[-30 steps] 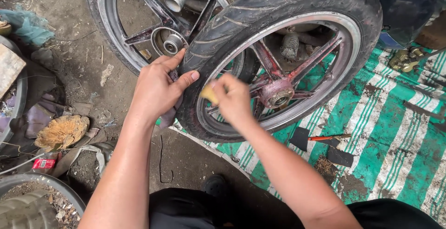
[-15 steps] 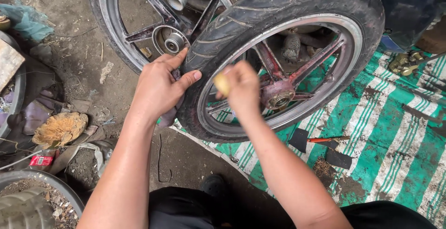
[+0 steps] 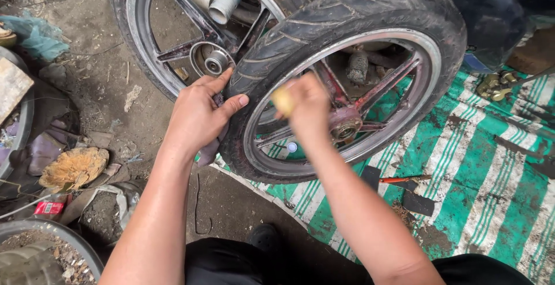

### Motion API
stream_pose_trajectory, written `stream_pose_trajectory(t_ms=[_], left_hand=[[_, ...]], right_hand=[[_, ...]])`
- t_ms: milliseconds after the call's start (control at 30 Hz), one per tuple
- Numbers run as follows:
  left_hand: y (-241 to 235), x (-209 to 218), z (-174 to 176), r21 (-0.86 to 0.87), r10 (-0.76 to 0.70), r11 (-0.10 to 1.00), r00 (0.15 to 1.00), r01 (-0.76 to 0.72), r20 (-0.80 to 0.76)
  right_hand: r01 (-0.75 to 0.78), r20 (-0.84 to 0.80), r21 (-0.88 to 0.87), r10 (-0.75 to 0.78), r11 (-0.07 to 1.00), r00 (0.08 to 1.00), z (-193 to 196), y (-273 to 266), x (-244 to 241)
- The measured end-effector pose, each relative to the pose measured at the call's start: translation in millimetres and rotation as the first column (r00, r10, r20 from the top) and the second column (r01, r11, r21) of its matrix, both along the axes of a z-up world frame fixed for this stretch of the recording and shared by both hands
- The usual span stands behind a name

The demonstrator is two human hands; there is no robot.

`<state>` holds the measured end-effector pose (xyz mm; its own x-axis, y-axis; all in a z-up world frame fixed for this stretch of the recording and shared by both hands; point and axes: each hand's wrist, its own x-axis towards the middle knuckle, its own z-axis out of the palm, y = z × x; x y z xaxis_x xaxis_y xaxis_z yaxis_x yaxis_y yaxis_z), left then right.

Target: The person scrubs the rim and spokes of a motorcycle wheel using a yellow sponge and a dark cloth. They rotate the wheel to clean different sections, focusing on the metal surfaces.

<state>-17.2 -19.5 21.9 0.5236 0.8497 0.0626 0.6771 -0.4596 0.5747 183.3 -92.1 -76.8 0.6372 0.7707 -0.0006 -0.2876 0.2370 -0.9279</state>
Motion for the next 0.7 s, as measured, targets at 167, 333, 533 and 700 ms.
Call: stream_pose_trajectory(t_ms=[167, 333, 533, 700], left_hand=[[-3.3, -0.6, 2.9, -0.018, 0.01, 1.0, 1.0, -0.01, -0.005], [-2.4, 1.3, 2.0, -0.026, 0.024, 0.999, 1.0, -0.025, -0.014], [2.3, 1.1, -4.4, -0.025, 0.037, 0.999, 0.999, -0.038, -0.031], [5.4, -0.5, -10.8, -0.03, 0.046, 0.998, 0.999, -0.047, -0.006]], right_hand=[[-0.04, 0.113, -0.038, 0.044, 0.998, 0.993, -11.5, 3.4, 18.9], [0.107, -0.075, 0.047, -0.103, 0.993, 0.992, 1.8, 8.2, 76.4], [-0.065, -0.016, -0.068, 0.064, 0.996, 0.998, -31.1, 6.9, -11.1], [-0.181, -0.118, -0.075, 0.172, 0.981, 0.978, -33.8, 2.8, -3.0]])
